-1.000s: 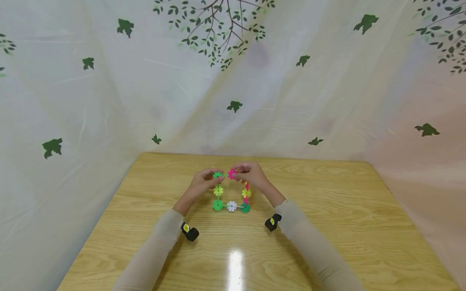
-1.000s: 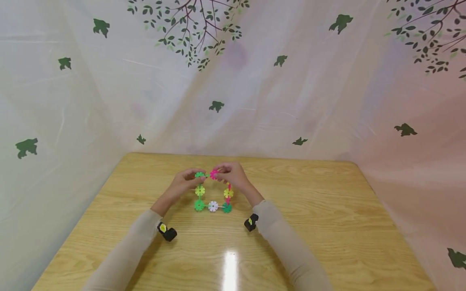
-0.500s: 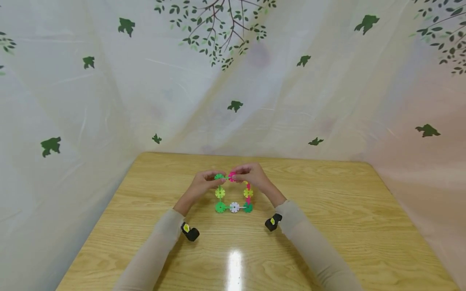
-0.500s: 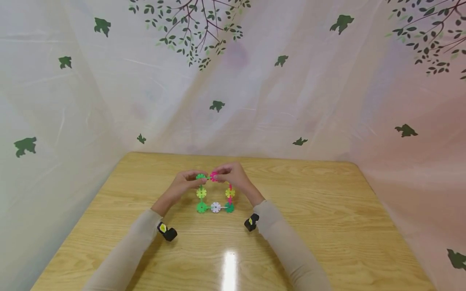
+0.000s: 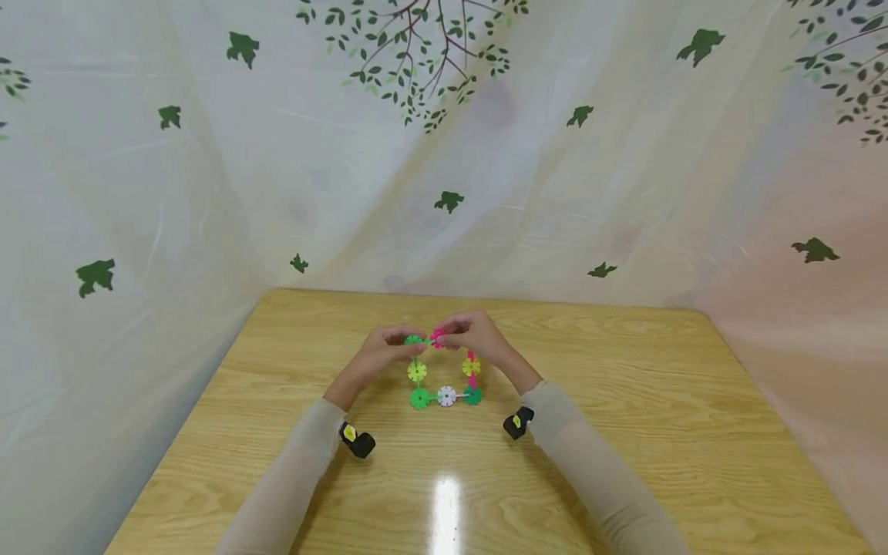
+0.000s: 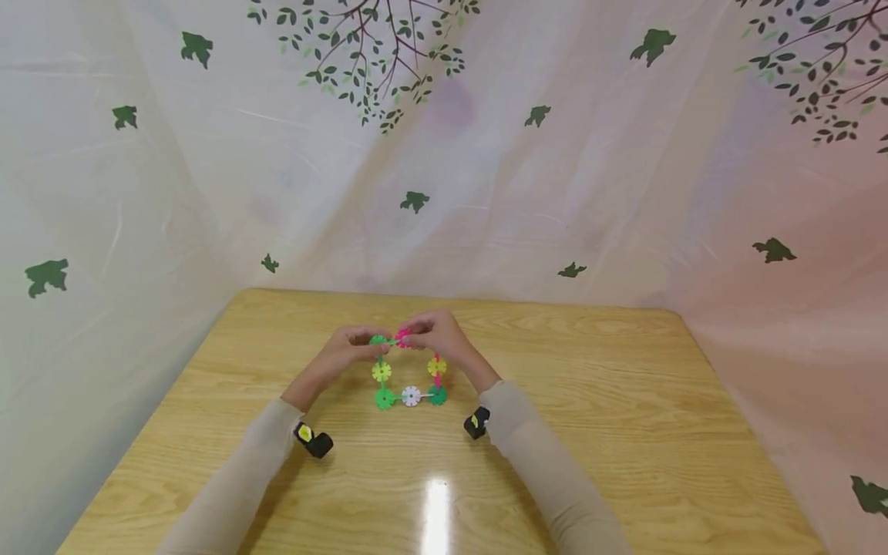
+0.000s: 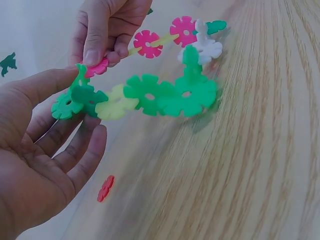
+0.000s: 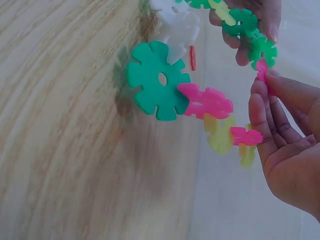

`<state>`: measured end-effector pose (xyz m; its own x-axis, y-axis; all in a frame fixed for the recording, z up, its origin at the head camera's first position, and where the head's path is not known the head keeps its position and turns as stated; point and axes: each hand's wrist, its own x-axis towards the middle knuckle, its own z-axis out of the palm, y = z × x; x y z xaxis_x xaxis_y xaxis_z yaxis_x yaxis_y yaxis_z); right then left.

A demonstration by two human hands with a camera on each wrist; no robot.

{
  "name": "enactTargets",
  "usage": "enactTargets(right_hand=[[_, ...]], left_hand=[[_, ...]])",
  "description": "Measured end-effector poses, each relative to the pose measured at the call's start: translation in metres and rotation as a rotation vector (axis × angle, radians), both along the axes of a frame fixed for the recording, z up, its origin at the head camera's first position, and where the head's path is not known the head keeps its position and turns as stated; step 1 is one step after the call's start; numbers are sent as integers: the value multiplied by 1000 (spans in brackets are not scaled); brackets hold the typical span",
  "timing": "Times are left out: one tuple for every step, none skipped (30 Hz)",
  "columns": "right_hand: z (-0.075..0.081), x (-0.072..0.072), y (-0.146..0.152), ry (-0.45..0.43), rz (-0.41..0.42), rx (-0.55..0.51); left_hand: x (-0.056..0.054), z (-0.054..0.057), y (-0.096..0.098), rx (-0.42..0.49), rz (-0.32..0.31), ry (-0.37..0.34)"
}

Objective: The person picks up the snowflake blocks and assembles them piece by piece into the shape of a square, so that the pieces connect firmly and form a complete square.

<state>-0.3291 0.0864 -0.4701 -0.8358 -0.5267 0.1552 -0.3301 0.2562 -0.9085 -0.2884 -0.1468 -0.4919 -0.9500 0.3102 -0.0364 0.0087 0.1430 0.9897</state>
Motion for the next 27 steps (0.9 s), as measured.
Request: enactTargets(right_hand=[[1, 0, -2, 2, 9, 11], [2, -1, -3, 7, 18, 22], [3, -1, -5, 7, 27, 31], [3, -1, -6, 7, 36, 39], [4, -1, -8, 4, 43, 44], [5, -1, -9, 3, 48, 51], [6, -2, -11, 4, 48, 60], [7, -2, -13, 3, 47, 67], [7, -3, -15, 1, 44, 77], [8, -3, -17, 3, 42, 86], [8, -5, -19, 1, 40, 93], [9, -6, -21, 4, 36, 106], [10, -7, -23, 7, 32, 119], [10, -9, -26, 14, 31, 134], [10, -11, -29, 21, 31, 151], [10, -14, -31, 32, 33, 169], [10, -16, -34, 42, 37, 188], [10, -18, -36, 59, 43, 211], [10, -21, -38, 71, 54, 230], [9, -24, -41, 83, 69, 250], [8, -26, -43, 85, 83, 269], [7, -29, -45, 91, 100, 292], [5, -32, -47, 98, 121, 310], [4, -35, -50, 101, 138, 331], [3, -37, -52, 103, 153, 351], [2, -39, -54, 107, 169, 370], [0, -42, -56, 111, 182, 387]], left_hand=[[0, -1, -3, 2, -3, -8], [0, -1, -5, 3, -6, -16], [1, -1, -7, 1, -8, -21], [1, -2, -9, -2, -11, -26], [1, -2, -11, -3, -14, -32], [2, -3, -13, -7, -13, -39], [2, -3, -15, -14, -15, -41], [3, -4, -18, -21, -18, -43], [3, -5, -20, -27, -17, -50], [4, -5, -22, -33, -14, -59], [4, -6, -24, -40, -13, -67], [4, -7, -25, -47, -13, -77], [5, -8, -27, -49, -18, -84], [5, -9, -29, -47, -22, -97], [5, -10, -30, -42, -24, -111], [6, -10, -31, -35, -32, -116], [6, -11, -33, -27, -38, -122], [6, -12, -34, -17, -45, -125], [6, -13, -34, -7, -50, -129], [7, -13, -35, 3, -53, -132], [7, -14, -36, 11, -55, -134], [7, -14, -36, 16, -58, -136], [7, -15, -37, 20, -60, -139], [7, -15, -37, 23, -62, -140], [6, -16, -38, 24, -66, -140], [6, -16, -38, 22, -69, -138], [6, -16, -39, 21, -74, -137]])
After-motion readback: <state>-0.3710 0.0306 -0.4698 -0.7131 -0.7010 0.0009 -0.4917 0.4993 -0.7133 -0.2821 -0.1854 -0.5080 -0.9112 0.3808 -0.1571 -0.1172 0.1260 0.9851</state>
